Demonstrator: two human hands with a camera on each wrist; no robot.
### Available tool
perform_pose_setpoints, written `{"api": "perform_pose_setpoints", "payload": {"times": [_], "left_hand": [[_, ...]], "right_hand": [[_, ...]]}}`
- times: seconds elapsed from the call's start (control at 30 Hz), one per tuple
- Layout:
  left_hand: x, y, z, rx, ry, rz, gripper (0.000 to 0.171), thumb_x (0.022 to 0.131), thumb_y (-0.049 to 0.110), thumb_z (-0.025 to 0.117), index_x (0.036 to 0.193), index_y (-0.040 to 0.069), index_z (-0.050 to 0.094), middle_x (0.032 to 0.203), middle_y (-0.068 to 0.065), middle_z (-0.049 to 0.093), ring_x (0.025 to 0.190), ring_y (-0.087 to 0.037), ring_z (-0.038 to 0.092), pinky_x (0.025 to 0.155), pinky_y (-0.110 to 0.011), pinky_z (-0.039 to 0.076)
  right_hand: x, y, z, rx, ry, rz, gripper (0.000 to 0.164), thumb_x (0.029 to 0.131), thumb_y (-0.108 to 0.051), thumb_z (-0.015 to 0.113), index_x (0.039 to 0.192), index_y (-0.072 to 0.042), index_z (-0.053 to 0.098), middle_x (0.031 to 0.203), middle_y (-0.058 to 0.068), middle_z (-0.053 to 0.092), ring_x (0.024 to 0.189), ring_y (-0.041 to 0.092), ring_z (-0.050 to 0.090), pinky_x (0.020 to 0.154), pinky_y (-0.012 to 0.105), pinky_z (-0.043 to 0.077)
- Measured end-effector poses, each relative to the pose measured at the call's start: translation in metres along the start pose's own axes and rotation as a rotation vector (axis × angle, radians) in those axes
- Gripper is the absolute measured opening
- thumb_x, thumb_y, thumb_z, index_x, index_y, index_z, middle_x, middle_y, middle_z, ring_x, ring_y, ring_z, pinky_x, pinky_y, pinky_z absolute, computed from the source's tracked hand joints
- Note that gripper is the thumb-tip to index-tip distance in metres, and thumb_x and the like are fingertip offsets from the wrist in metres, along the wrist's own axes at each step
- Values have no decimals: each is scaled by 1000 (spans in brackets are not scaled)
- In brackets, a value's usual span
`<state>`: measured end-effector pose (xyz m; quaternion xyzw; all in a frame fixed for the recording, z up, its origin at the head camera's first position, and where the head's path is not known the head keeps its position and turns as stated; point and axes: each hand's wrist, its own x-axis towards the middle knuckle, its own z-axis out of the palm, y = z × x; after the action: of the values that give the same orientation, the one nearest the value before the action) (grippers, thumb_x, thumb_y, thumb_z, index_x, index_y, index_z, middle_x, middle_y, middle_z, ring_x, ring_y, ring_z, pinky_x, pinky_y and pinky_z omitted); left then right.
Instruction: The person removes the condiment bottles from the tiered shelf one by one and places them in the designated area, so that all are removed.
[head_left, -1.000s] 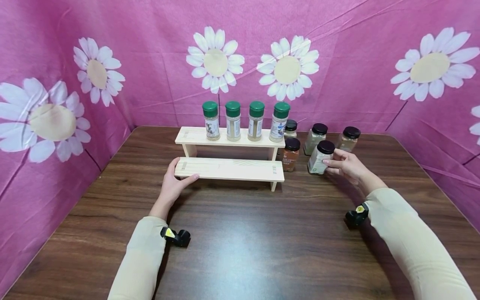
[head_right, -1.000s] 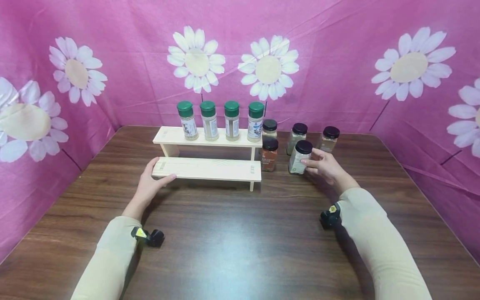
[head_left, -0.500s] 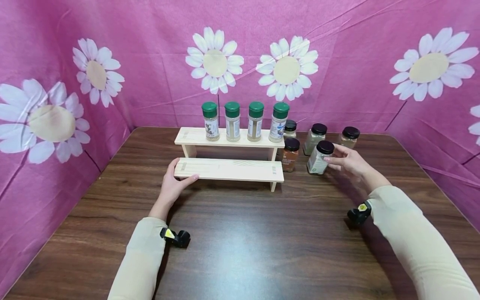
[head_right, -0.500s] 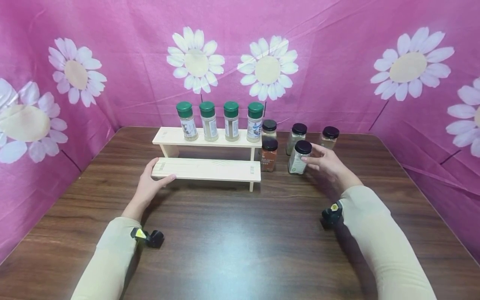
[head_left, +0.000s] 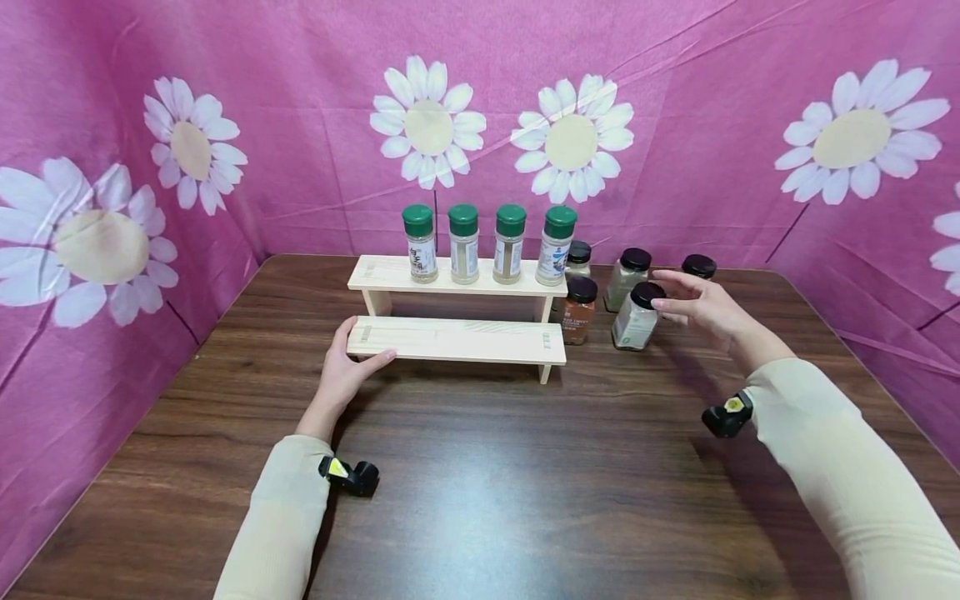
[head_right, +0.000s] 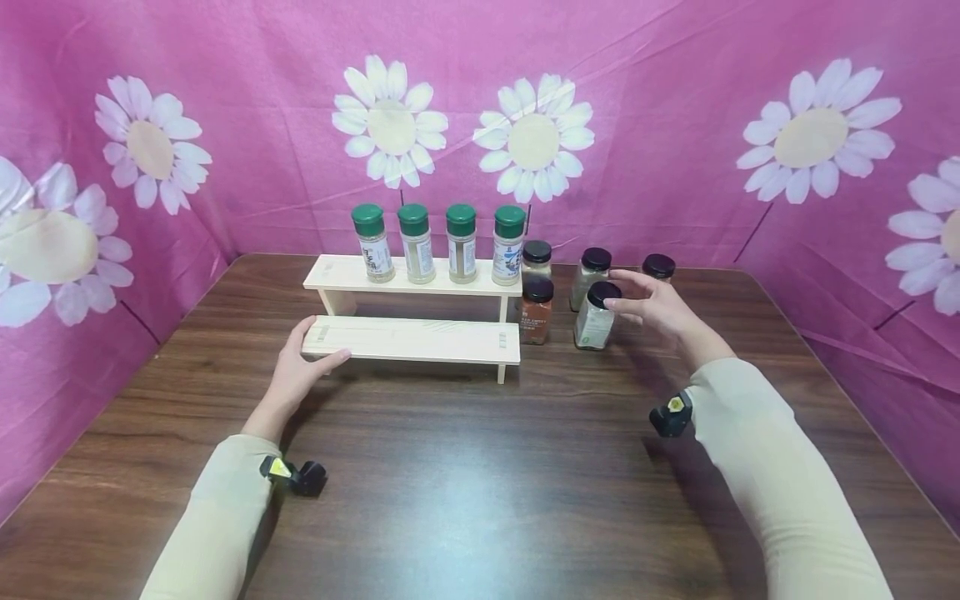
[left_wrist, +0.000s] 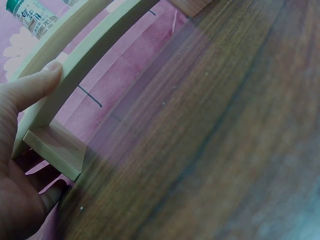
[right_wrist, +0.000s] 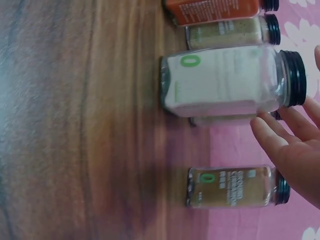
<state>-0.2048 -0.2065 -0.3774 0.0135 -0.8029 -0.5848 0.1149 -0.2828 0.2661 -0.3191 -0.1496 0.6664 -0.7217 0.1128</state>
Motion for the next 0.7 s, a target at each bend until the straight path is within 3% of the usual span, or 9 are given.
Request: {"api": "perform_pose_setpoints", "payload": {"times": [0.23, 0.43, 0.7], "left_hand": [[10, -22, 0, 29, 13, 6, 82, 69, 17, 73, 133, 3, 23, 130, -15, 33, 117, -22, 27, 97, -34, 16], [10, -24, 0, 39, 15, 11, 83, 69, 19, 73, 133, 4, 23, 130, -15, 32, 118, -23, 27, 97, -35, 17], [10, -24, 1, 38, 21, 16, 82, 68, 18, 74, 132, 2, 24, 129, -15, 34, 117, -22, 28, 97, -34, 17]], "right_hand": [[6, -15, 8, 90, 13, -69, 36, 81, 10, 51, 109, -13, 57, 100, -1, 60, 93, 10, 55, 73, 19, 44], [10, -27, 16, -88, 99, -46, 36, 81, 2, 57, 113, -15, 54, 100, -6, 59, 93, 7, 54, 74, 17, 42], [22, -40, 32, -51, 74, -63, 42, 80, 0, 59, 119, -8, 48, 107, 1, 54, 98, 10, 50, 80, 19, 40]]}}
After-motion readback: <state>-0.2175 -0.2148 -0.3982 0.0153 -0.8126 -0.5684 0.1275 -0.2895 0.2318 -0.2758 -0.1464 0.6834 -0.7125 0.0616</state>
